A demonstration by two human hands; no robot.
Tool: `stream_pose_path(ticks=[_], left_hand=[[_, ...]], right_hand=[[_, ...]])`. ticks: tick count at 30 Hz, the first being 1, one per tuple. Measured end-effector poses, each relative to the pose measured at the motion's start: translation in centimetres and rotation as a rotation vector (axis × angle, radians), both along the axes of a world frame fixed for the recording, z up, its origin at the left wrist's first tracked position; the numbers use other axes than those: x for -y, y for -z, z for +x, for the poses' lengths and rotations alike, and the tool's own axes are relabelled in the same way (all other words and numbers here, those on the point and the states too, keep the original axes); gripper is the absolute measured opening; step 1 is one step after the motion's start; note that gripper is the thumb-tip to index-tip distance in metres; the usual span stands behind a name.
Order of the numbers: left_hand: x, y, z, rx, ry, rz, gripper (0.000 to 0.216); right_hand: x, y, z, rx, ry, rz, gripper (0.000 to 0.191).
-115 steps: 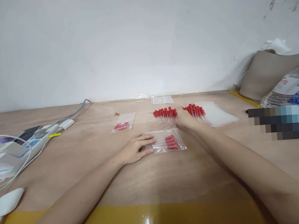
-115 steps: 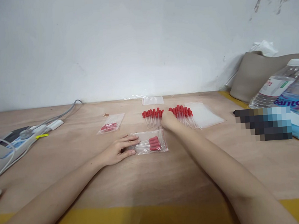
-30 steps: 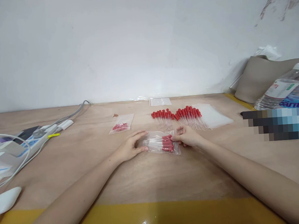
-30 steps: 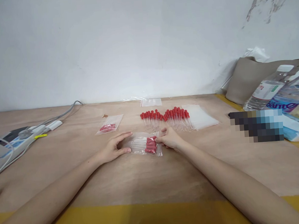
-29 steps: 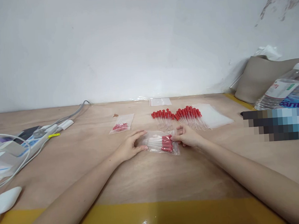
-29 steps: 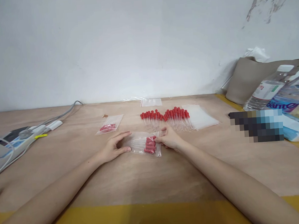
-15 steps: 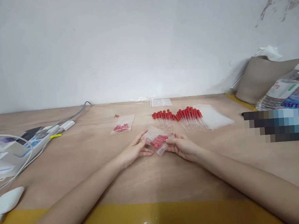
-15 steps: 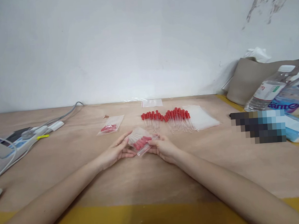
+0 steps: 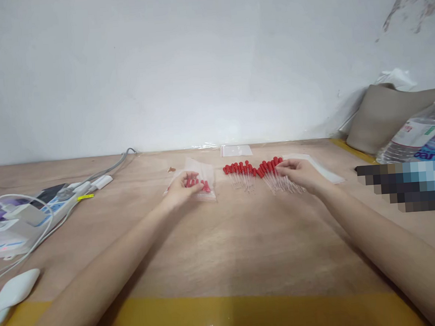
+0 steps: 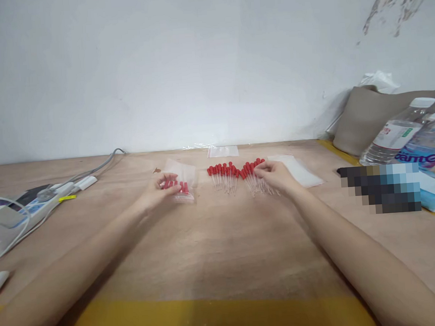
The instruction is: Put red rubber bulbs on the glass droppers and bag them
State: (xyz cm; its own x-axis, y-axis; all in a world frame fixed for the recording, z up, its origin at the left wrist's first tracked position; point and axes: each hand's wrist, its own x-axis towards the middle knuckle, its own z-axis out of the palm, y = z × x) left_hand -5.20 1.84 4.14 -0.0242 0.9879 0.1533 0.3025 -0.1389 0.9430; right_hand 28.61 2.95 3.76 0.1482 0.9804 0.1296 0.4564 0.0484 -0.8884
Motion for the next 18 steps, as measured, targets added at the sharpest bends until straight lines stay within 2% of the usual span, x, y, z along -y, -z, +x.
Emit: stream_pose_path(ticks=[2, 4, 8, 11, 13, 15, 18], left_hand=[[-2.4, -0.8, -1.3, -0.049, -0.026, 0.013, 0.052], [-4.5, -1.1, -2.4, -0.115, -0.071, 0.028, 0.052], [-6.4, -0.2, -3.5, -0.466, -0.100, 0.011, 0.044], [-5.7, 0.9, -3.5, -0.574, -0.136, 0.092, 0.034], [-4.6, 1.5, -3.2, -0.714, -0.170, 0.270, 0.031], [-3.3, 2.1, -2.8, -0.873, -0.115, 0.439, 0.030], [-1.6, 3.1, -2.2, -0.976, 0.004, 0.500, 0.034]], right_hand=[[-1.5, 0.4, 3.1, 0.133, 0.174, 0.039, 0.015], [-2.2, 0.9, 5.5, 0.316, 0.323, 0.008, 0.018], [-2.5, 1.8, 7.8, 0.588, 0.401, -0.123, 0.025], [-2.6, 2.1, 8.0, 0.715, 0.361, -0.165, 0.034], [-2.8, 2.1, 7.9, 0.773, 0.311, -0.220, 0.039], [-3.1, 2.2, 7.9, 0.794, 0.281, -0.276, 0.038], [-3.3, 2.5, 7.9, 0.773, 0.291, -0.306, 0.028]])
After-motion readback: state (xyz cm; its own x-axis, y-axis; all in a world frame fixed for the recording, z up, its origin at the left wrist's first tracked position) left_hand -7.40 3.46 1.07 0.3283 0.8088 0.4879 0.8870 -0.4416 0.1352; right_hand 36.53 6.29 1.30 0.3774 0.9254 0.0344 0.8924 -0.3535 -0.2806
